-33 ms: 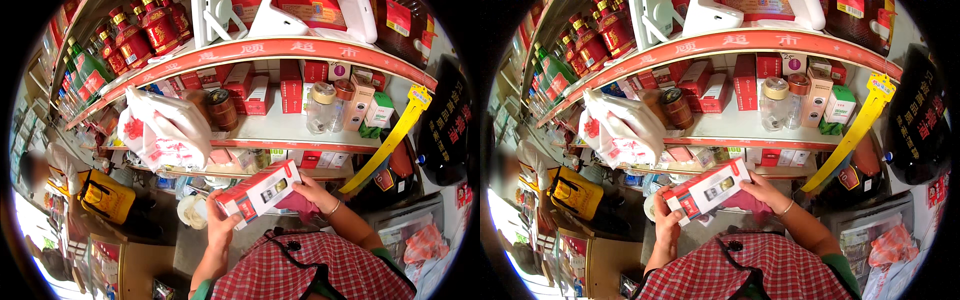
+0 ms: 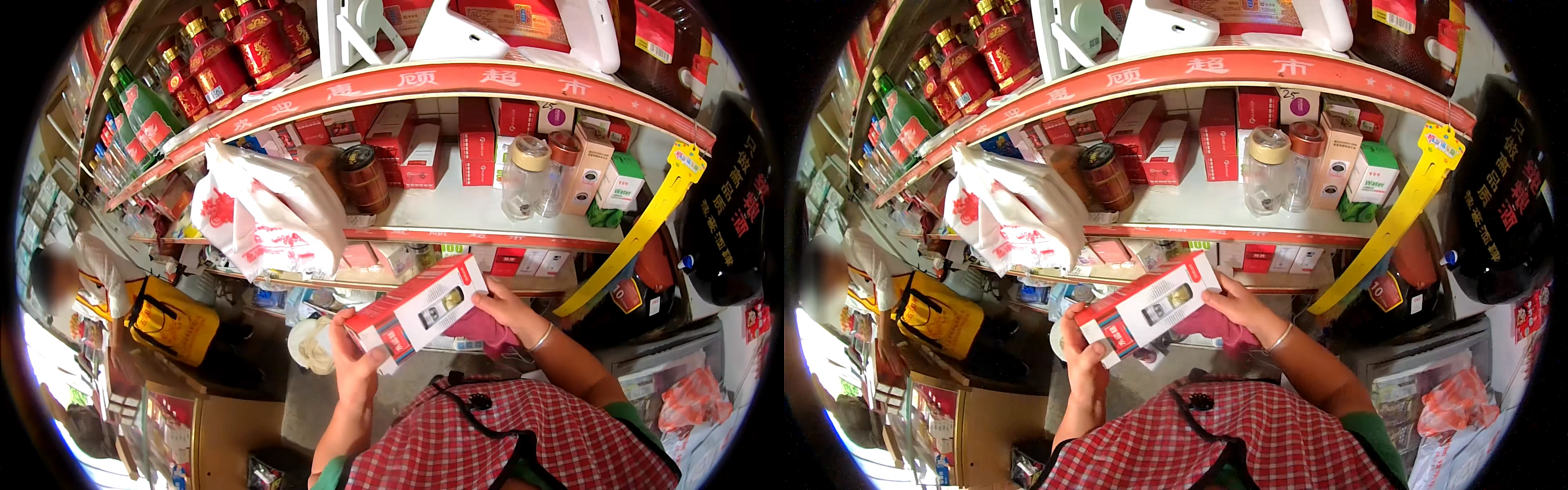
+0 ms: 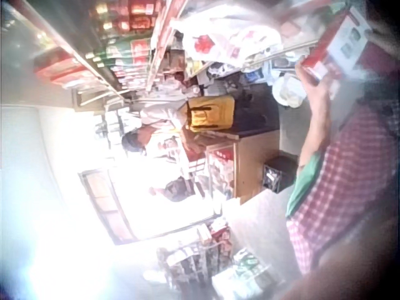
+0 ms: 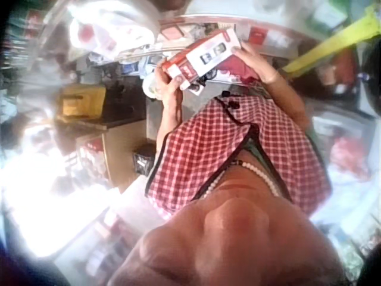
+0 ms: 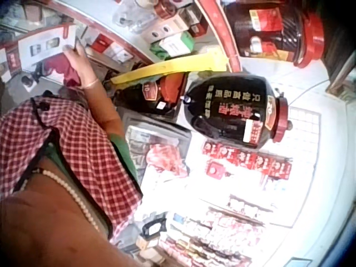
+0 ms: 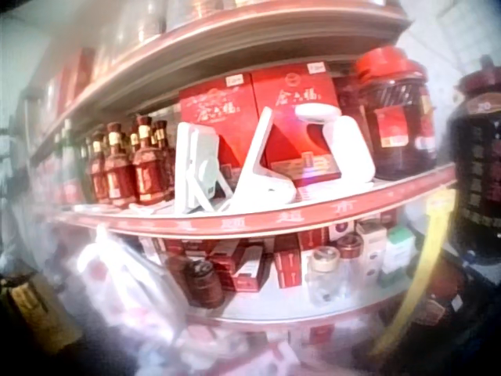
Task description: The person wipes the surfaces of various packaged goods on a store shelf using a pink cloth. They handle boxes, a cylindrical tin, and a plastic jar one at a time, wiping them and returning them to the shelf.
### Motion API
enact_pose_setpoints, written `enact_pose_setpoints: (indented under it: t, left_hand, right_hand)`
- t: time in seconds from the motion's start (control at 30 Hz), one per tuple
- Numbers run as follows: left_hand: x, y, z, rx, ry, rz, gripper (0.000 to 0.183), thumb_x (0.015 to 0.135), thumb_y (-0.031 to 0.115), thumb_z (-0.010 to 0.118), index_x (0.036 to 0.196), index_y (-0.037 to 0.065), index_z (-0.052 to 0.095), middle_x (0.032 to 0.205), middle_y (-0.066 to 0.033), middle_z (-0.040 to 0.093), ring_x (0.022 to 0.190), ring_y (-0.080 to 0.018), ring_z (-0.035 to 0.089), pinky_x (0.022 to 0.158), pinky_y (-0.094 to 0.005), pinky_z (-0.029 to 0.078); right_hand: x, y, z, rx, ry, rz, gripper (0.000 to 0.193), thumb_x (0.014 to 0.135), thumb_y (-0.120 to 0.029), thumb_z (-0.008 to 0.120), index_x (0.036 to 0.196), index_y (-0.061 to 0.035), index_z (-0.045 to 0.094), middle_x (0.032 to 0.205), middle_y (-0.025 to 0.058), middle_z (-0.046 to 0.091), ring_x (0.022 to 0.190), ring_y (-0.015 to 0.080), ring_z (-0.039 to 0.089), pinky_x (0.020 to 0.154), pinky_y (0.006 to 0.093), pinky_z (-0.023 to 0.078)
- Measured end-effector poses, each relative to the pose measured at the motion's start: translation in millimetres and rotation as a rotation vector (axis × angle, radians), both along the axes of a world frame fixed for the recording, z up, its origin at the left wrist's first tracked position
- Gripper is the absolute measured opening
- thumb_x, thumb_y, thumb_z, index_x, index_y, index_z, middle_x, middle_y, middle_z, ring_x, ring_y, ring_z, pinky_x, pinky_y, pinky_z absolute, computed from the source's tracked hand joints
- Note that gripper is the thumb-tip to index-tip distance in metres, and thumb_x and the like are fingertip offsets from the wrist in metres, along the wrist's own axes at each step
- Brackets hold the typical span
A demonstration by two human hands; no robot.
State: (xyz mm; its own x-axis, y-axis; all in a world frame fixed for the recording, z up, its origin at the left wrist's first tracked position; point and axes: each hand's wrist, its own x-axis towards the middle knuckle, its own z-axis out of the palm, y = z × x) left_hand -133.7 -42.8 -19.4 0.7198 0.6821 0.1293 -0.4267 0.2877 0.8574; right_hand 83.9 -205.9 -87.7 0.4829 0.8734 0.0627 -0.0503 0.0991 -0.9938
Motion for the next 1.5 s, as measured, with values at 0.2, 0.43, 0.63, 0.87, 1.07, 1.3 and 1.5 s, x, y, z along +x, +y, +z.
enact_pose_setpoints:
  t: [0.2, 0.43, 0.63, 0.87, 1.07, 1.3, 1.5]
  left_hand:
    - [38.4, 19.4, 1.4, 0.045, -0.133, 0.117, 0.076, 0.067, 0.027, 0.068, 0.130, 0.004, 0.033, 0.118, -0.0162, 0.049, 0.111, -0.0275, 0.051, 0.094, -0.0393, 0.042]
    - [138.9, 30.0, 35.6, 0.044, -0.379, 0.185, 0.072, 0.067, 0.004, 0.069, 0.129, 0.006, 0.032, 0.114, -0.0099, 0.047, 0.105, -0.0210, 0.048, 0.094, -0.0342, 0.038]
    - [245.3, 44.8, 67.5, 0.251, -0.327, 0.281, 0.072, 0.067, 0.002, 0.073, 0.127, 0.004, 0.033, 0.109, -0.0085, 0.048, 0.092, -0.0156, 0.050, 0.080, -0.0278, 0.044]
    - [337.2, 31.7, 91.6, 0.460, -0.266, 0.297, 0.085, 0.061, 0.015, 0.080, 0.129, -0.003, 0.033, 0.130, -0.0167, 0.044, 0.117, -0.0230, 0.044, 0.100, -0.0306, 0.033]
    - [373.2, 28.0, 78.2, 0.736, -0.118, 0.403, 0.079, 0.056, 0.023, 0.083, 0.121, 0.002, 0.043, 0.118, -0.0156, 0.054, 0.104, -0.0245, 0.056, 0.090, -0.0341, 0.043]
    - [398.0, 45.1, 51.3, 0.882, -0.246, 0.264, 0.087, 0.064, 0.023, 0.081, 0.133, 0.004, 0.032, 0.134, -0.0144, 0.041, 0.125, -0.0252, 0.039, 0.105, -0.0335, 0.028]
    - [420.4, 73.5, 34.1, 0.406, -0.303, 0.056, 0.062, 0.095, 0.043, 0.041, 0.140, 0.004, 0.024, 0.139, -0.0112, 0.036, 0.124, -0.0222, 0.037, 0.105, -0.0319, 0.026]
  right_hand:
    - [3.5, 7.7, 29.7, 0.170, 0.207, -0.106, 0.047, 0.093, -0.020, 0.052, 0.136, -0.0059, 0.038, 0.114, 0.0015, 0.054, 0.103, 0.0096, 0.049, 0.092, 0.0276, 0.040]
    - [-8.6, -48.2, 34.1, 0.103, 0.214, -0.237, 0.042, 0.094, -0.016, 0.044, 0.134, -0.0047, 0.041, 0.112, 0.0062, 0.057, 0.097, 0.0119, 0.055, 0.087, 0.0259, 0.044]
    - [-25.4, -88.3, 16.8, 0.037, 0.214, -0.455, 0.042, 0.093, -0.015, 0.046, 0.133, -0.0038, 0.042, 0.104, 0.0085, 0.061, 0.092, 0.0141, 0.058, 0.082, 0.0262, 0.047]
    - [-38.4, -126.0, 3.8, 0.042, 0.166, -0.627, 0.043, 0.092, -0.014, 0.047, 0.133, -0.0037, 0.042, 0.103, 0.0098, 0.062, 0.092, 0.0158, 0.058, 0.082, 0.0268, 0.047]
    - [-47.3, -132.3, 1.9, 0.082, 0.223, -0.729, 0.043, 0.092, -0.017, 0.050, 0.132, -0.0024, 0.043, 0.101, 0.0091, 0.062, 0.091, 0.0153, 0.058, 0.081, 0.0274, 0.047]
    - [-53.1, -125.2, 1.4, 0.104, 0.301, -0.730, 0.044, 0.092, -0.020, 0.052, 0.131, -0.0017, 0.044, 0.102, 0.0078, 0.061, 0.090, 0.0137, 0.057, 0.080, 0.0262, 0.047]
    - [-48.8, -122.6, -6.6, 0.060, 0.317, -0.721, 0.041, 0.092, -0.018, 0.051, 0.129, -0.0023, 0.047, 0.101, 0.0057, 0.059, 0.088, 0.0125, 0.056, 0.078, 0.0256, 0.047]
